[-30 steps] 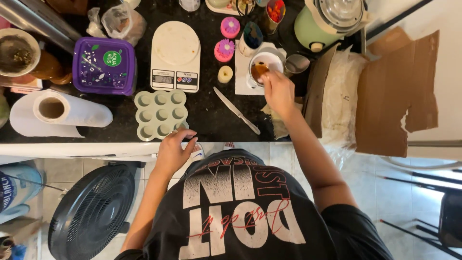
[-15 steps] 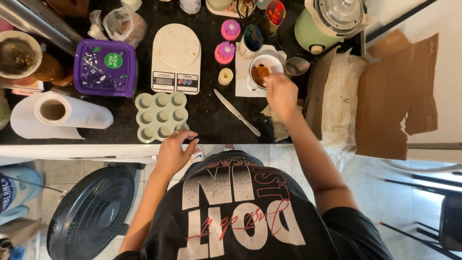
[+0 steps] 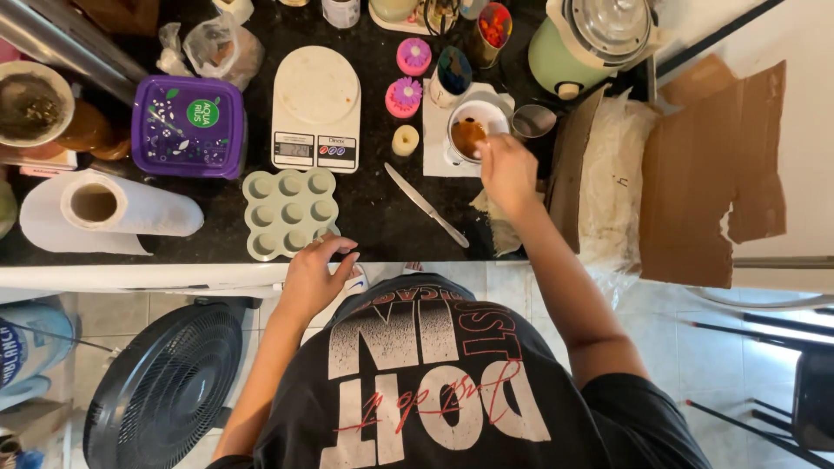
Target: Stirring liquid in a bowl on a stove and then scraping material with a knife at a workstation.
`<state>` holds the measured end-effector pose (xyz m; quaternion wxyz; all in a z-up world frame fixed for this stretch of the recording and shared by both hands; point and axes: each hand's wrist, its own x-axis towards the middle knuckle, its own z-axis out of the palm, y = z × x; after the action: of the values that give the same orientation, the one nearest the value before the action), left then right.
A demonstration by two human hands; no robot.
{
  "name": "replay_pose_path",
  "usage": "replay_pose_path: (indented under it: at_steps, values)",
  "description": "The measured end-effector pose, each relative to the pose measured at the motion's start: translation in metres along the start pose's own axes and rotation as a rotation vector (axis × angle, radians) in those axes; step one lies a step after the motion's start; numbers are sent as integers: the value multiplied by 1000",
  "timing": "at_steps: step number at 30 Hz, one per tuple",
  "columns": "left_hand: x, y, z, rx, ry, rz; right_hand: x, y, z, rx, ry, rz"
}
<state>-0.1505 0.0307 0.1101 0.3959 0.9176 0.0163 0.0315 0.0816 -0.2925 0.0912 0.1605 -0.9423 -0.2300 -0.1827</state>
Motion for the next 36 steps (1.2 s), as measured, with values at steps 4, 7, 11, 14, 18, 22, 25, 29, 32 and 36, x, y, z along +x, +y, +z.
replay_pose_path:
  at_steps: [4, 7, 11, 14, 18, 22, 25, 29, 32, 36]
  values:
    - [0, -3, 1, 4, -18, 4, 7, 3, 6, 114, 53, -16]
    - [3, -3, 1, -14, -11, -6, 11, 4, 2, -96, 97, 26]
    - [-2, 0, 3, -1, -34, 26, 4, -4, 2, 57, 54, -29]
    - [0, 8, -3, -27, -20, 27, 1, 7, 10, -31, 87, -24]
    - [2, 1, 3, -10, -44, 37, 7, -9, 2, 133, 54, -19]
    - [8, 5, 1, -27, -72, 53, 3, 14, 12, -96, 134, 20]
    - [12, 4, 6, -31, -99, 66, -2, 10, 8, 44, 88, 40]
    - [24, 14, 10, -22, -172, 104, -1, 20, 12, -41, 150, 56]
    - [38, 10, 21, -28, -225, 159, -3, 20, 17, -107, 153, 85]
    - [56, 26, 26, -38, -312, 267, 1, 15, 10, -75, 136, 32]
